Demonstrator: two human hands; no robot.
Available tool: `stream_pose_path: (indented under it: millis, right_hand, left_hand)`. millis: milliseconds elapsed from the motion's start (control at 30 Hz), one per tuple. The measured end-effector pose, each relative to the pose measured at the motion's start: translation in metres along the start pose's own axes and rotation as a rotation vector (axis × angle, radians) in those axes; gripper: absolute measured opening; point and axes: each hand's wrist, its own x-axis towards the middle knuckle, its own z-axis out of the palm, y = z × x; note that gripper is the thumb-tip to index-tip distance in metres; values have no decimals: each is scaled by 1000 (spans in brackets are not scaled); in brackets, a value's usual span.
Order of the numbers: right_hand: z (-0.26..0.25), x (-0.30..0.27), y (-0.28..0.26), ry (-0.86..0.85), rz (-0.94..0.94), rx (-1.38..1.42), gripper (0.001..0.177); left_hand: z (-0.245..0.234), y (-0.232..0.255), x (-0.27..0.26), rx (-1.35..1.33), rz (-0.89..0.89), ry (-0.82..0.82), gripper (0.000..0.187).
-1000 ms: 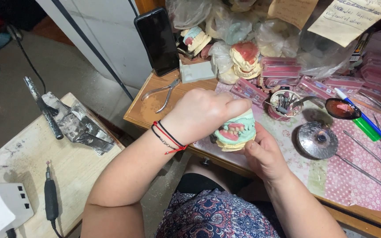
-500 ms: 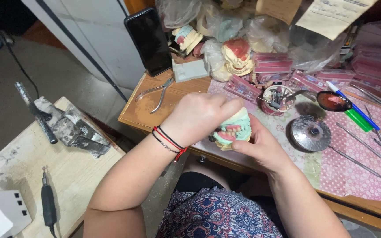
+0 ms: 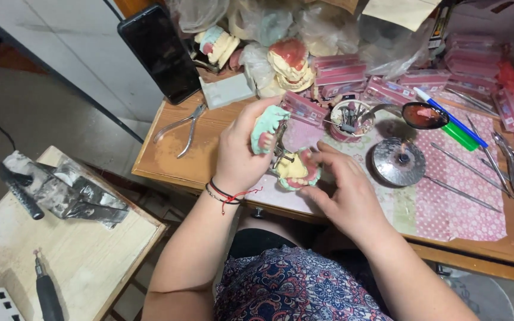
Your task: The person is grinding a dental component and then shaping a denture model using wax and hand tools at a laboratory bench.
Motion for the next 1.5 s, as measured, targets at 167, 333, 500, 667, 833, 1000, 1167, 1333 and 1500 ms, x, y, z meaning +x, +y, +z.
stream_pose_path:
  millis: [167, 333, 500, 667, 833, 1000, 1167, 1333, 1500]
  right_hand:
    - [5, -6, -4, 90, -15, 48, 28]
    - [16, -8, -2, 154, -66, 15, 20]
    - [16, -8, 3, 125, -27, 79, 16]
    - [16, -7, 1, 112, 18, 102, 14]
    - [12, -4, -1, 92, 55, 109, 11]
    - [8, -1, -4, 42, 95, 110, 12]
    - [3, 6, -9, 7, 115, 116, 13]
    - [3, 7, -11, -13, 137, 116, 12]
    - [4, 4, -9, 8, 142, 139, 14]
  left_hand:
    - [4, 1, -7, 7, -25, 54, 58]
    - [6, 4, -11, 23, -25, 99, 52]
    - [5, 0, -13, 21, -29, 125, 52]
    - [4, 5, -12, 33, -23, 139, 49]
    - [4, 7, -12, 33, -13, 150, 48]
    - [4, 10, -10, 35, -9, 154, 46]
    - [3, 8, -11, 41, -2, 145, 47]
    - [2, 8, -11, 34, -10, 144, 48]
    - [2, 2, -12, 20, -29, 144, 50]
